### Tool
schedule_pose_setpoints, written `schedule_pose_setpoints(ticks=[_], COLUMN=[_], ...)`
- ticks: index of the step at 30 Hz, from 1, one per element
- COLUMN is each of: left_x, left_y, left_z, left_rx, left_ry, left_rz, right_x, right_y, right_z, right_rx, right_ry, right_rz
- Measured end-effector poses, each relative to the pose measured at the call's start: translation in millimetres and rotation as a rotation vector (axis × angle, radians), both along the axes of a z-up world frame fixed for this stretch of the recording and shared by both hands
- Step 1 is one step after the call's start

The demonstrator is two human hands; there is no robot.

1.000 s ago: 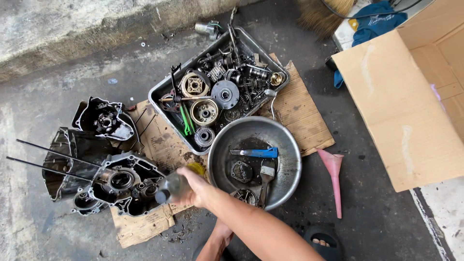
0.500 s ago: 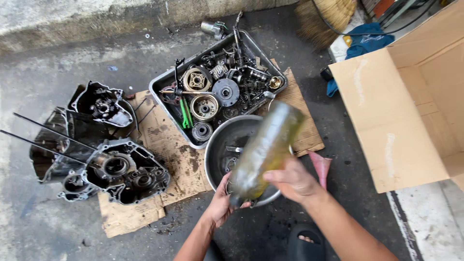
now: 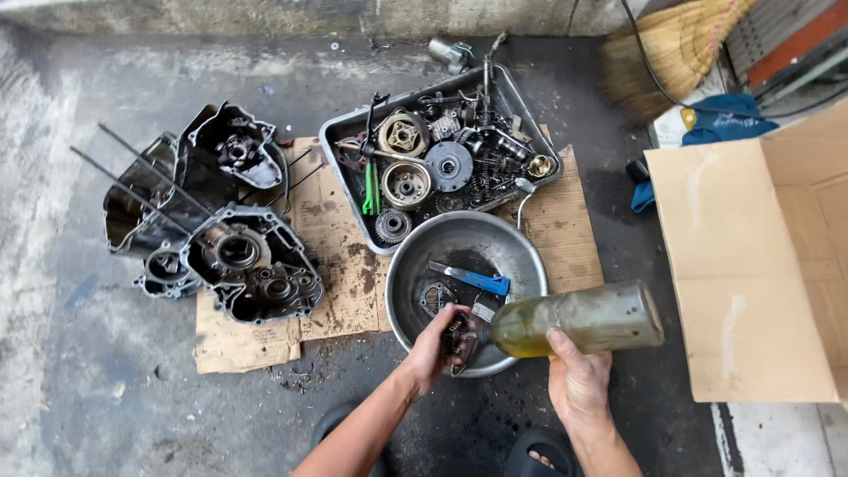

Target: The person scrubs a small metal engine part with a brush inside a metal bowl. They then pour a liquid from a plastic bottle onto the part and continue scrubbing. The person repeats this process with other small metal components, including a gear, before placing them into a nearby tray.

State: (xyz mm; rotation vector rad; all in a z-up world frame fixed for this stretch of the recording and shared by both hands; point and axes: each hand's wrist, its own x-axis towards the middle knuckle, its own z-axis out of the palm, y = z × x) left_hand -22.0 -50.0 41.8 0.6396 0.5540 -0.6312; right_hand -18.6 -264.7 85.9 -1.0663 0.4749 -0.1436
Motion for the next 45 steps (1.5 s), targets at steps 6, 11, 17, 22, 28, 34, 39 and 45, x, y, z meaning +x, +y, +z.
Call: schedule_pose_setpoints(ticks=[6,11,17,22,28,34,39,45], left_x=[22.0,22.3,20.2,15.9,15.0,18.8,27.8,23.7], left_y=[-11.5,-27.8,-30.2,-25.8,-18.1,-9.9,6.4,12.6], left_z=[-14.2,-9.6,-9.5,-15.5,-17.4,-15.2,0.0,6.9], left_rx=[1.609,-0.008,-0.136,-0.234,-0.335,-0.203,0.479,0.480], left_ry=[-0.959,0.145,0.246,0.207,-0.002,-0.063,-0.446,-0.162], left_rz=[-0.433,-0.064,0.048,0.095,0.033,0.128,-0.148,-0.102], right_x=[-8.5,-6.2,-3.6,-4.4,-4.8,-2.5,2.9,3.0], right_y=[-4.4,-7.6,-7.0,-9.3,-8.0,-10.2,-13.6,-6.1], right_z=[10.5,34.3,76.6,87.6,90.0,100.4,106.1,102.8], right_rx=[-0.151,-0.322,-0.645,-0.699,-0.730,-0.779,-1.013,-0.969], right_ry=[-0.109,-0.183,-0.268,-0.299,-0.331,-0.284,-0.303,-0.351], right_rz=[-0.002,0.151,0.247,0.309,0.306,0.426,0.528,0.496])
